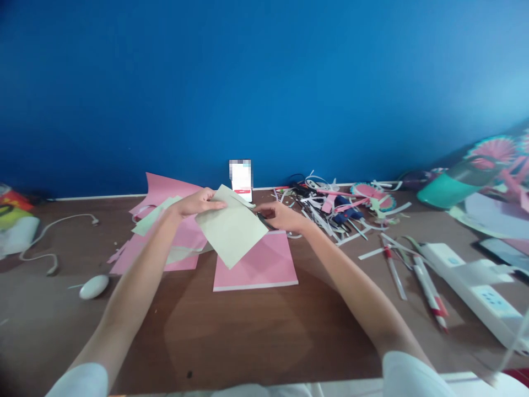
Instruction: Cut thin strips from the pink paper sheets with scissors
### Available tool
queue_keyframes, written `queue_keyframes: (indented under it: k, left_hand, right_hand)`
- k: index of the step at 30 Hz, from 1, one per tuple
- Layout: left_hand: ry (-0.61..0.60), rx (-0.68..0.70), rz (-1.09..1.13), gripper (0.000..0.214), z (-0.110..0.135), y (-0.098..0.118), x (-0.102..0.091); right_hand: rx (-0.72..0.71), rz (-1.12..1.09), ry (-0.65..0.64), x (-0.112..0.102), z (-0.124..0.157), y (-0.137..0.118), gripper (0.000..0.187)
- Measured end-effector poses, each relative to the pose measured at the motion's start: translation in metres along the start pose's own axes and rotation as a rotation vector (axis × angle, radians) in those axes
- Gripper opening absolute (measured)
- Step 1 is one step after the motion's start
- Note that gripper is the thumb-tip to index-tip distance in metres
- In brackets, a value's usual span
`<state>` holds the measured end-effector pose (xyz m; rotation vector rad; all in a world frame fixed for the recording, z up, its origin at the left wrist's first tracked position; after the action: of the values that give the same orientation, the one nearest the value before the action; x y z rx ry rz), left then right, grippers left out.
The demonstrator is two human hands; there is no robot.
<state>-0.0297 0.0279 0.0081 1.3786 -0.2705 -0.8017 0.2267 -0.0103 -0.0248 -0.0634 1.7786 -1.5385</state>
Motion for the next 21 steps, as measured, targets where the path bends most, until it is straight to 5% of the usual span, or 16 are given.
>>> queue_keyframes:
  k: [15, 21]
  left_hand:
    - [0.011, -0.032, 0.068, 0.046, -0.0042, -0.0046, 0.0027]
    - [0.019, -0.03, 0.086, 0.047, -0.0049, -0.0056, 0.0012]
  right_hand:
    - [0.012, 0.113, 0.099, -0.0029, 0.0013, -0.0026, 0.041]
    - [-0.097, 0.059, 0.143, -0.001, -0.0001, -0.0024, 0.036]
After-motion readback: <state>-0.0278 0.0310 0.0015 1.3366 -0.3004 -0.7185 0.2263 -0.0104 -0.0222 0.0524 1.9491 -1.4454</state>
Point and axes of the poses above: each hand's wrist, its own z-axis away from the middle knuckle, its own x-axis out of the palm, y = z × x, the point moved 2 cm from there along -z, towards the middle knuckle, and after that the axes turned 7 degrees about z, right-handed, at the moved point
